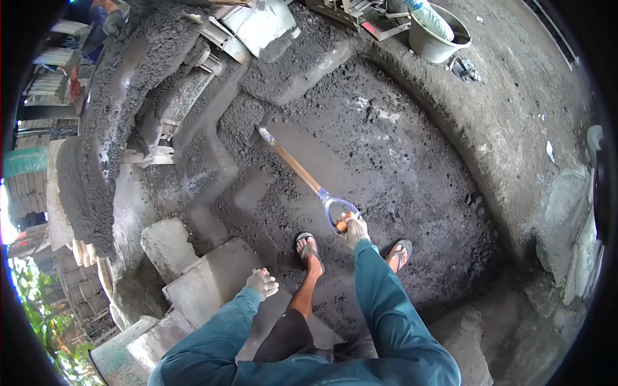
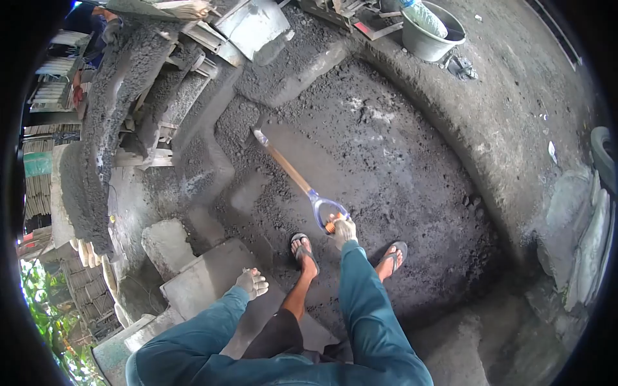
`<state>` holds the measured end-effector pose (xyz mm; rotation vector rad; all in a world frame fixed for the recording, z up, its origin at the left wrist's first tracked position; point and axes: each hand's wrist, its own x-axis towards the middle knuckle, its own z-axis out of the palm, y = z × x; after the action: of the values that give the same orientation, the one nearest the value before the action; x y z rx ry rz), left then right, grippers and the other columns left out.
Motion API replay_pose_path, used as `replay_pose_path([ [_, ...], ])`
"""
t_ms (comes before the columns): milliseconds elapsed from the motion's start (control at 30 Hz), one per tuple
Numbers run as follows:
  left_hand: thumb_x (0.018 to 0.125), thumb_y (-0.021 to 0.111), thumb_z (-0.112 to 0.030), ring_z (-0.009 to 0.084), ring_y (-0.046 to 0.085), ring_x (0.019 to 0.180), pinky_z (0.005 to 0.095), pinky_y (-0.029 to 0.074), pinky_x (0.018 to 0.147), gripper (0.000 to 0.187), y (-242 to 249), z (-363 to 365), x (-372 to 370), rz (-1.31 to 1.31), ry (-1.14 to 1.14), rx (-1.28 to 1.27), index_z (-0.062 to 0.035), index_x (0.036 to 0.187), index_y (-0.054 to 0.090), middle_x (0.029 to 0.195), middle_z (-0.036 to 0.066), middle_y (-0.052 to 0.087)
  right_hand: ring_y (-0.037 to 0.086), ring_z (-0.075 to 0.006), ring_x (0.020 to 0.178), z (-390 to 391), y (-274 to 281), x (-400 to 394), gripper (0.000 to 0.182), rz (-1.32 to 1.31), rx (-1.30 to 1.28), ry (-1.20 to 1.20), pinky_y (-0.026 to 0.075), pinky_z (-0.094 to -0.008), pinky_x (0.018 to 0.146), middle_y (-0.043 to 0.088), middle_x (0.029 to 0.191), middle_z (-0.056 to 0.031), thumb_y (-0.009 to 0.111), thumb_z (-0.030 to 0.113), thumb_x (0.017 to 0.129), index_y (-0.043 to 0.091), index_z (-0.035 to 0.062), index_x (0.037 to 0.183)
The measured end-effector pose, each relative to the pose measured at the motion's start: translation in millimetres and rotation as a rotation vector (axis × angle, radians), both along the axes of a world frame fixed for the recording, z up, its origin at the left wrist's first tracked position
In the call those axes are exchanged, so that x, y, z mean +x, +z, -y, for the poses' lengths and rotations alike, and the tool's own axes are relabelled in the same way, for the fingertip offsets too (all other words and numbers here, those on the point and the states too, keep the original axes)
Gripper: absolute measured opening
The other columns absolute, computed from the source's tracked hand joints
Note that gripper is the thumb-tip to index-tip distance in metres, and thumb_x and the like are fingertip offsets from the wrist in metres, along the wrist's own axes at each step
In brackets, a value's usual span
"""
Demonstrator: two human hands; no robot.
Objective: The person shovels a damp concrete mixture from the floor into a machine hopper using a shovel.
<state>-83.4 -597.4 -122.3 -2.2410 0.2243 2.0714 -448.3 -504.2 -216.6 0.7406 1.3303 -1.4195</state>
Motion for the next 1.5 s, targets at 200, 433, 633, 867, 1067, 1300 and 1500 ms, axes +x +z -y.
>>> replay_pose_path([
  [200,0.099,0.044,-0.061,0.0268,0.066,0.072,0.0492,0.056,0.068,0.044,-115,1,-92,-0.350,-0.142,-0.017,-0.0195,0.102,0.056,0.086,0.005,0.064,0.064,-0.0276,0.080,-92,23,-7,0.017,-0.028,-0.359,-0.012,0.055,-0.0431,0.076,0.062,0.086,-0.0097,0.066,0.008,0.090,0.055,0.0044,0.103],
  [433,0.095,0.057,-0.059,0.0280,0.062,0.065,0.0460,0.050,0.053,0.044,-100,-6,-323,-0.296,0.337,-0.120,-0.0156,0.095,0.049,0.077,0.005,0.060,0.063,-0.0215,0.074,-198,201,10,0.021,-0.044,-0.150,-0.233,0.054,-0.0346,0.068,0.065,0.091,-0.0076,0.070,0.014,0.090,0.058,0.0054,0.105],
  [633,0.098,0.055,-0.033,0.0221,0.051,0.054,0.0440,0.046,0.046,0.018,-123,-164,-338,-0.313,0.271,0.106,-0.0207,0.088,0.047,0.066,-0.001,0.051,0.060,-0.0177,0.063,-341,256,8,0.010,-0.218,0.329,-0.466,0.051,-0.0336,0.054,0.064,0.082,-0.0059,0.072,0.009,0.085,0.063,0.0073,0.091],
  [867,0.102,0.044,-0.026,0.0254,0.055,0.059,0.0503,0.050,0.057,0.011,18,-356,-343,-0.259,0.101,0.306,-0.0182,0.095,0.047,0.072,0.006,0.050,0.059,-0.0180,0.060,-534,374,3,0.027,-0.512,0.700,0.132,0.051,-0.0294,0.055,0.066,0.077,-0.0064,0.060,0.022,0.091,0.068,0.0031,0.109],
  [1067,0.095,0.056,-0.015,0.0253,0.052,0.067,0.0486,0.052,0.074,0.007,161,-345,-348,-0.408,0.320,0.249,-0.0117,0.093,0.050,0.079,0.006,0.052,0.063,-0.0236,0.066,-517,372,-54,0.020,-0.357,0.474,-0.066,0.052,-0.0335,0.056,0.066,0.076,-0.0086,0.063,0.014,0.084,0.068,0.0032,0.100],
  [1300,0.086,0.061,-0.015,0.0317,0.053,0.078,0.0597,0.047,0.075,0.017,319,-172,-346,-0.943,0.257,-0.276,-0.0110,0.076,0.048,0.077,0.011,0.049,0.064,-0.0289,0.062,-529,298,-95,0.014,-0.681,0.282,0.489,0.054,-0.0388,0.054,0.065,0.069,-0.0129,0.058,0.007,0.077,0.068,0.0010,0.084],
  [1500,0.090,0.065,-0.025,0.0274,0.056,0.073,0.0507,0.049,0.076,0.013,169,-286,-331,-0.677,0.362,0.221,-0.0161,0.089,0.055,0.082,0.005,0.055,0.057,-0.0237,0.049,-587,381,-38,0.012,-0.410,0.521,0.025,0.048,-0.0379,0.045,0.063,0.068,-0.0107,0.060,0.009,0.079,0.065,0.0009,0.086],
])
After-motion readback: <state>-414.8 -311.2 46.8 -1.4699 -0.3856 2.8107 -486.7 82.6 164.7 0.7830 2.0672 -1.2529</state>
